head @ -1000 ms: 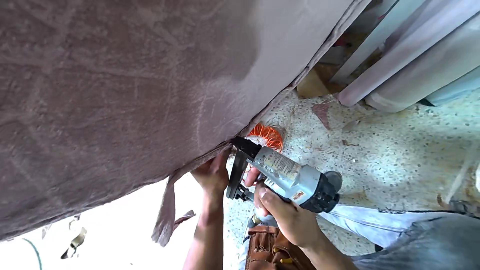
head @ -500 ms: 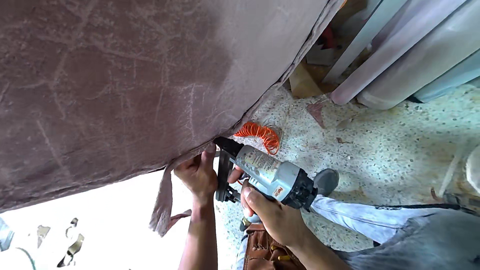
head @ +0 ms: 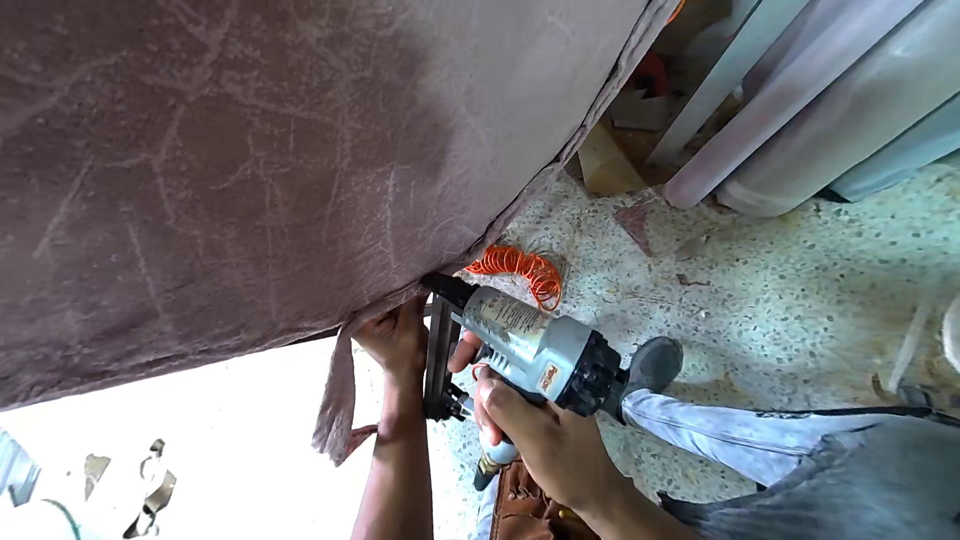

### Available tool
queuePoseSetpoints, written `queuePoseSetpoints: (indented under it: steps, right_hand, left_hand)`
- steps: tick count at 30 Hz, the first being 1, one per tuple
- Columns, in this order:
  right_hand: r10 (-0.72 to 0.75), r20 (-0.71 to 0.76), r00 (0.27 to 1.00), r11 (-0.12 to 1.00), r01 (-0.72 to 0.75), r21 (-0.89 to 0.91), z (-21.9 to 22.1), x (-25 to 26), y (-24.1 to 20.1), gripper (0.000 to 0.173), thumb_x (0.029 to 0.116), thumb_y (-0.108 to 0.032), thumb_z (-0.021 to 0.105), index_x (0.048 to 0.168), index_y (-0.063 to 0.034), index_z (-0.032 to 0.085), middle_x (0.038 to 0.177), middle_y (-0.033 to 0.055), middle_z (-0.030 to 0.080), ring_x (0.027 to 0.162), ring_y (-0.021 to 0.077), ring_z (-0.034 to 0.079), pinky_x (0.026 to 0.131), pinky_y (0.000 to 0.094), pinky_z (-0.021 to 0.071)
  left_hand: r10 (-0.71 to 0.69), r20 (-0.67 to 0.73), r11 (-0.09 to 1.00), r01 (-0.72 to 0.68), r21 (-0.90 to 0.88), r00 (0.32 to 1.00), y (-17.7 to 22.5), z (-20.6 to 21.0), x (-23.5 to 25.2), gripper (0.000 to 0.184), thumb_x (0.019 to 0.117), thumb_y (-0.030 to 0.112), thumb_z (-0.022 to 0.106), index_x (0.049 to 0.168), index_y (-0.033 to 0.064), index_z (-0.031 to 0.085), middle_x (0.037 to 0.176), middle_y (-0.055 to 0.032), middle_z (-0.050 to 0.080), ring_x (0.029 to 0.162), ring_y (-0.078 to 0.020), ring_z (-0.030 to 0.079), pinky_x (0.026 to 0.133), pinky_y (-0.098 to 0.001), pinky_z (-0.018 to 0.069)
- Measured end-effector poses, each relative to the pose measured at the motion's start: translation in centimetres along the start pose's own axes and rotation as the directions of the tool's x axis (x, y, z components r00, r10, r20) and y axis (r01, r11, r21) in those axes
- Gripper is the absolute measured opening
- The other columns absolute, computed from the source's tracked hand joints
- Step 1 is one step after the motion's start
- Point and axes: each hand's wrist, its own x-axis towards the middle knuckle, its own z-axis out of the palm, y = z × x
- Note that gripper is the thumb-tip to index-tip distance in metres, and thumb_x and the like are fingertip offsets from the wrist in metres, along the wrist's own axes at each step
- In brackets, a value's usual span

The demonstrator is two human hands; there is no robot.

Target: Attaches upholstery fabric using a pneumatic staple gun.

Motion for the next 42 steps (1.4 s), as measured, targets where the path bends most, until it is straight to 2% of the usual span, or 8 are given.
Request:
queuePoseSetpoints:
  steps: [15, 20, 23, 27, 29, 32, 35, 42]
  right_hand:
    - [-0.017, 0.026, 1.0, 0.996, 0.019, -0.087, 1.0, -0.3, -1.1, 0.018, 0.0986, -0.015, 0.058, 0.107, -0.0074, 0.071, 0.072, 0.0053, 0.066, 0.06, 0.0154, 0.065, 0.057, 0.0316, 0.0577]
    - [-0.09, -0.044, 0.995, 0.986, 0.083, -0.145, -4.9, -2.0, -2.5, 0.018, 0.1014, -0.023, 0.061, 0.107, -0.009, 0.071, 0.072, 0.008, 0.066, 0.061, 0.0193, 0.065, 0.058, 0.036, 0.0591]
    - [-0.151, -0.174, 0.973, 0.96, 0.102, -0.259, -10.7, -1.5, -4.3, 0.019, 0.0989, -0.023, 0.063, 0.112, -0.0117, 0.071, 0.073, 0.0102, 0.065, 0.055, 0.0207, 0.061, 0.051, 0.0361, 0.056]
    - [-0.318, -0.27, 0.909, 0.924, 0.232, -0.304, -18.1, 0.3, -6.0, 0.035, 0.0941, -0.008, 0.056, 0.129, -0.0081, 0.06, 0.113, 0.0147, 0.07, 0.055, 0.0194, 0.06, 0.048, 0.033, 0.0544]
    - [-0.375, -0.307, 0.875, 0.91, 0.284, -0.302, -20.7, 1.1, -5.8, 0.039, 0.0932, -0.006, 0.054, 0.132, -0.0062, 0.056, 0.12, 0.0152, 0.068, 0.055, 0.0193, 0.06, 0.047, 0.0323, 0.054]
    - [-0.393, -0.364, 0.845, 0.91, 0.3, -0.286, -23.3, 1.7, -4.5, 0.041, 0.0931, -0.005, 0.053, 0.134, -0.0075, 0.055, 0.122, 0.0122, 0.067, 0.056, 0.0172, 0.06, 0.048, 0.0311, 0.0543]
    - [-0.322, -0.401, 0.857, 0.932, 0.213, -0.294, -24.6, 1.5, -3.5, 0.039, 0.0958, -0.007, 0.053, 0.134, -0.0112, 0.057, 0.12, 0.0086, 0.071, 0.055, 0.0166, 0.06, 0.048, 0.0311, 0.0532]
    - [-0.281, -0.411, 0.867, 0.933, 0.147, -0.329, -26.3, 1.8, -3.9, 0.039, 0.0949, -0.005, 0.055, 0.134, -0.0122, 0.059, 0.12, 0.0065, 0.072, 0.056, 0.0191, 0.062, 0.048, 0.0321, 0.0538]
  left_hand:
    - [0.065, 0.033, 0.985, -0.069, 0.161, 0.997, -0.5, -1.4, 0.0, 0.016, 0.085, 0.002, 0.074, 0.088, 0.0151, 0.064, 0.083, 0.0182, 0.068, 0.083, 0.0101, 0.065, 0.077, -0.0133, 0.0556]
    - [0.021, -0.006, 0.985, -0.022, -0.172, 1.0, 1.2, 1.5, 0.4, 0.053, 0.0799, 0.016, 0.088, 0.121, 0.0145, 0.054, 0.103, 0.0063, 0.073, 0.096, -0.0105, 0.072, 0.086, -0.0328, 0.0633]
    - [0.028, -0.072, 0.979, -0.042, -0.201, 0.997, 0.9, 2.5, 0.2, 0.045, 0.0852, 0.014, 0.084, 0.12, 0.0124, 0.054, 0.102, 0.0031, 0.074, 0.096, -0.0133, 0.073, 0.087, -0.036, 0.0632]
    - [0.082, -0.096, 0.993, -0.089, -0.073, 0.992, -1.5, 4.4, -1.1, 0.029, 0.086, 0.01, 0.081, 0.105, 0.0148, 0.06, 0.086, 0.0095, 0.073, 0.078, -0.004, 0.071, 0.069, -0.0255, 0.0622]
    - [0.064, -0.019, 0.995, -0.065, -0.074, 0.998, -2.5, 5.6, -1.5, 0.037, 0.0808, 0.007, 0.086, 0.109, 0.0081, 0.062, 0.095, 0.0012, 0.075, 0.089, -0.0136, 0.074, 0.079, -0.0354, 0.0647]
    - [0.019, -0.053, 0.992, -0.025, -0.124, 0.998, -3.0, 7.1, -1.4, 0.05, 0.0714, -0.002, 0.089, 0.112, 0.0029, 0.059, 0.098, -0.0042, 0.075, 0.094, -0.0188, 0.074, 0.085, -0.0414, 0.0643]
    - [0.037, -0.037, 0.984, -0.043, -0.173, 0.999, -2.8, 6.9, -1.3, 0.041, 0.0834, 0.015, 0.085, 0.114, 0.0126, 0.057, 0.098, 0.0046, 0.073, 0.095, -0.0109, 0.071, 0.086, -0.0349, 0.0619]
    - [-0.088, -0.066, 0.95, 0.064, -0.306, 0.994, -0.8, 7.0, 0.0, 0.059, 0.0865, 0.02, 0.083, 0.132, 0.0044, 0.05, 0.114, -0.0091, 0.07, 0.107, -0.024, 0.069, 0.096, -0.0498, 0.0592]
